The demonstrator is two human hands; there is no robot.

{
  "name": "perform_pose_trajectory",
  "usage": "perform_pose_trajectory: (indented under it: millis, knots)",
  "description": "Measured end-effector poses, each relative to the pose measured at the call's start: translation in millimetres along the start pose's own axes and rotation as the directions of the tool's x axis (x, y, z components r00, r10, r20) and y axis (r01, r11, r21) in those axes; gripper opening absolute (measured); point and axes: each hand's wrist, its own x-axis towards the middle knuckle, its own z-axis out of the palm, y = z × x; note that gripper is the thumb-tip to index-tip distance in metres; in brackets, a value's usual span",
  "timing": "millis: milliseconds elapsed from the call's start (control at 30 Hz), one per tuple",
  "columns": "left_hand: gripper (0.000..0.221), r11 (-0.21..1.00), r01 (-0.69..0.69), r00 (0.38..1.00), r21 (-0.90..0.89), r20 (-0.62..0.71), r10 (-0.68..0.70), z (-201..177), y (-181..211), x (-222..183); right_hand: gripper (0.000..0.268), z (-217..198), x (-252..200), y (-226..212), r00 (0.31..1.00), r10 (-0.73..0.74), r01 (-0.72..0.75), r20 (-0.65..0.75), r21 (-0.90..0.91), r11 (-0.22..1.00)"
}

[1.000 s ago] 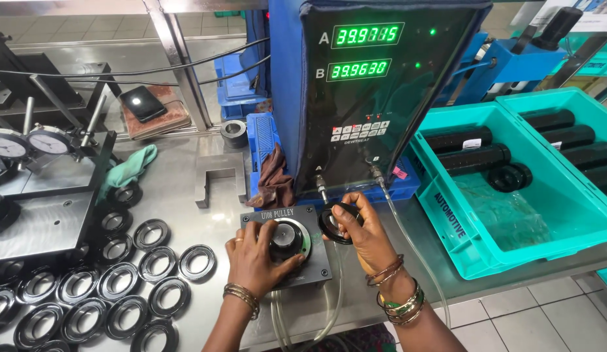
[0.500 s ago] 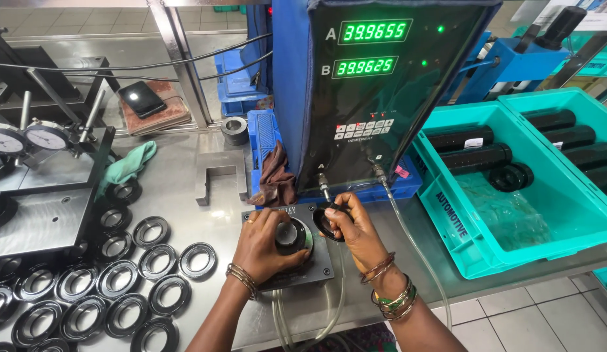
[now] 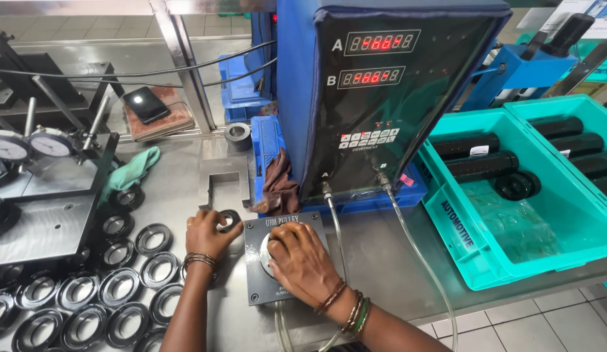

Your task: The recorder is measuring the thickness or diameter of circular metal components using a digital measurement gauge and sorting them.

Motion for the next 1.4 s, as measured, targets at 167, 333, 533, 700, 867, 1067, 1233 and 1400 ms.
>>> perform_pose_trajectory:
  millis: [167,333,533,700,867,1067,1233,1400]
  knots:
    - [0.038,0.970,-0.060,0.982,0.235,0.186,0.015,24.4,0.0,3.2,0.049,-27.2,1.1,40.9,0.976,0.211,-0.215,0.061,0.458,0.862]
    - [0.031,0.947,-0.059,0.992,0.315,0.129,0.019,45.2,-2.1,19.2,0.022,-111.3,-28.0,194.1,0.651,0.647,-0.215,-0.396,0.722,0.658]
    - [0.032,0.932,-0.022,0.997,0.363,0.072,-0.005,57.5,-6.5,26.7,0.049,-120.1,-183.7,483.8,-0.141,0.982,0.088,0.122,0.990,-0.110]
    - [0.044,0.876,-0.058,0.994,0.478,0.109,0.007,25.2,12.2,-20.8,0.074,-93.7,-242.7,525.2,-0.154,0.977,-0.040,0.146,0.987,-0.154]
    - [0.052,0.803,-0.065,0.952,0.593,0.279,-0.129,-30.1,36.9,-71.8,0.097,-75.2,-285.6,573.5,-0.397,0.872,0.506,0.287,0.861,-0.053]
    - [0.045,0.840,-0.085,0.927,0.536,0.351,-0.130,-39.8,29.5,-78.3,0.086,-79.4,-298.2,572.6,-0.374,0.915,0.505,0.150,0.861,0.065]
    - [0.043,0.997,0.026,0.983,-0.070,0.181,-0.013,-25.5,24.2,-83.7,0.067,-103.4,-314.1,593.0,-0.450,0.891,0.395,0.052,0.907,0.147]
    - [0.083,0.955,-0.237,0.954,-0.180,0.142,0.264,-67.8,144.5,-75.5,0.048,-136.2,-269.6,554.4,-0.577,0.800,0.169,-0.167,0.933,0.317]
